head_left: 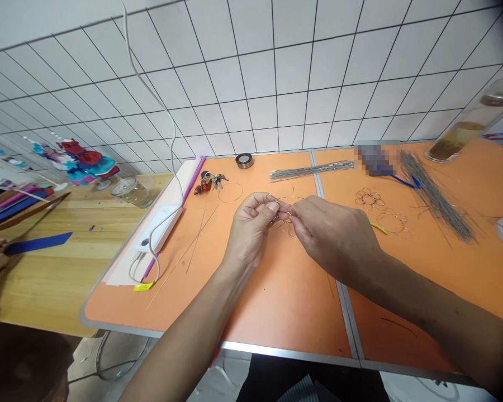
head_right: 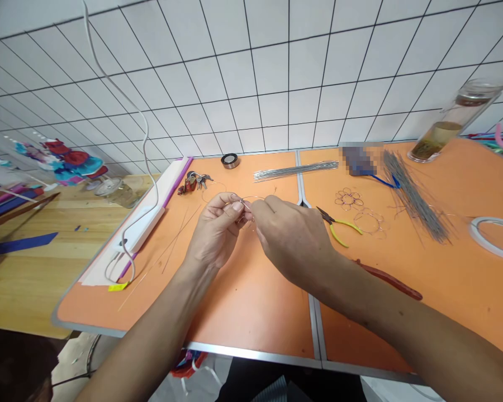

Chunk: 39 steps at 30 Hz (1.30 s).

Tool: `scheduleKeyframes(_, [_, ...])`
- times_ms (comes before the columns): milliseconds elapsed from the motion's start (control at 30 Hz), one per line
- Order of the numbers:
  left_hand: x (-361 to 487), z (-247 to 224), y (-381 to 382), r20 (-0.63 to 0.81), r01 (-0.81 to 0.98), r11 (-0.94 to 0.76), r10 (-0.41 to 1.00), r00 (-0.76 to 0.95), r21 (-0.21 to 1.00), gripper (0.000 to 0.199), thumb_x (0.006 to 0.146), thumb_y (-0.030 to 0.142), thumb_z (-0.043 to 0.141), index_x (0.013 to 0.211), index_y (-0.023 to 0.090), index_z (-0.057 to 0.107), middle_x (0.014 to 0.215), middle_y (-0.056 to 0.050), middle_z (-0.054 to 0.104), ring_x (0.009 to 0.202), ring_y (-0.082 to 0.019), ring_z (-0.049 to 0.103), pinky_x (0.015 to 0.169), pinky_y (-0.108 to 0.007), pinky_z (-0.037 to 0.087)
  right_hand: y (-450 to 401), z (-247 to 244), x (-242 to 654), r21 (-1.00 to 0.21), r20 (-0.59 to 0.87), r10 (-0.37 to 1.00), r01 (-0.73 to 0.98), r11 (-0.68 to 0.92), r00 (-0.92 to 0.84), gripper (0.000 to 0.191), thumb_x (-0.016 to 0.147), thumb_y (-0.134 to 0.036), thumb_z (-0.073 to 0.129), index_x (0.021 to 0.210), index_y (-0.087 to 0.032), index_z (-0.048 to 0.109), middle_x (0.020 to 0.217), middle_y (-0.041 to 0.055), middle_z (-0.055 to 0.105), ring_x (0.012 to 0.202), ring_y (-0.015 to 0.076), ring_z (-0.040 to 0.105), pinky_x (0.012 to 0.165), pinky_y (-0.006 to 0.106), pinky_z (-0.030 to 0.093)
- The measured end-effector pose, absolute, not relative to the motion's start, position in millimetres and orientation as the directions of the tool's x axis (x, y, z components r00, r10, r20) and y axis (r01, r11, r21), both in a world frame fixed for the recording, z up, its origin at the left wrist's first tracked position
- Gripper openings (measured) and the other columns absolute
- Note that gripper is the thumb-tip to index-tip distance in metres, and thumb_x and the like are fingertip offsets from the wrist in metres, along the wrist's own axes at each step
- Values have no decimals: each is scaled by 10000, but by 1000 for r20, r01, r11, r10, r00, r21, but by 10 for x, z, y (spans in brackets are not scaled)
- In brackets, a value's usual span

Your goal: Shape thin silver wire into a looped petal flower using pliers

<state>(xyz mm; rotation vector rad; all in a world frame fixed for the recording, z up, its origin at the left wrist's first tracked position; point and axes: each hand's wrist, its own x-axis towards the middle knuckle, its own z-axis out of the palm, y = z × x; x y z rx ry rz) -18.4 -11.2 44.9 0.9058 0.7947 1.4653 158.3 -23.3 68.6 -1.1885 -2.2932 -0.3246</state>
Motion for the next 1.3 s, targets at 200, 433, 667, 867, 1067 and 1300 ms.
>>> scheduleKeyframes(200, [-201,440,-101,82,-496,-74,997,-6,865,342,738,337,995,874,214,706,795,12,781,681,-111,689,690,-247,530,-246,664,1541,-172,555,708,772,612,-437,224,1052,-216,531,888,-200,683,755,10,658,640,151,478,560,298,201])
scheduleKeyframes(433, [-196,451,-128,87,-417,-98,995,-46,904,310,776,352,956,890,207,708,798,-5,790,682,-126,716,736,-274,568,-242,713,1589,-243,515,751,771,589,-412,232,1029,-229,504,827,-209,618,675,-10,567,576,138,383,566,312,195])
scheduleKeyframes(667, [-178,492,-132,20,-418,-41,998,-55,908,259,759,304,919,851,185,709,814,-34,812,651,-127,724,701,-273,567,-175,823,1639,-346,447,817,772,533,-364,160,938,-211,539,790,-219,599,667,-9,587,578,139,433,583,324,225])
scheduleKeyframes(867, [-185,485,-131,-38,-444,11,998,-51,896,240,756,275,909,839,176,706,807,-43,813,633,-127,719,677,-274,559,-148,893,1628,-436,349,874,766,472,-340,132,914,-226,600,809,-228,679,637,-19,594,572,149,463,573,322,254])
scheduleKeyframes(1067, [-175,480,-128,-56,-450,20,996,-68,893,226,767,265,892,845,175,701,814,-54,817,624,-129,720,687,-284,560,-147,890,1622,-438,352,866,755,488,-355,129,916,-237,603,823,-225,691,643,-21,598,569,143,463,568,312,270])
scheduleKeyframes(1300, [-169,499,-129,-22,-454,-13,997,-73,891,211,776,236,868,855,168,685,832,-57,831,600,-107,701,630,-240,542,-151,774,1607,-302,398,832,801,516,-386,149,926,-210,558,783,-220,597,662,-24,588,580,135,430,576,312,230])
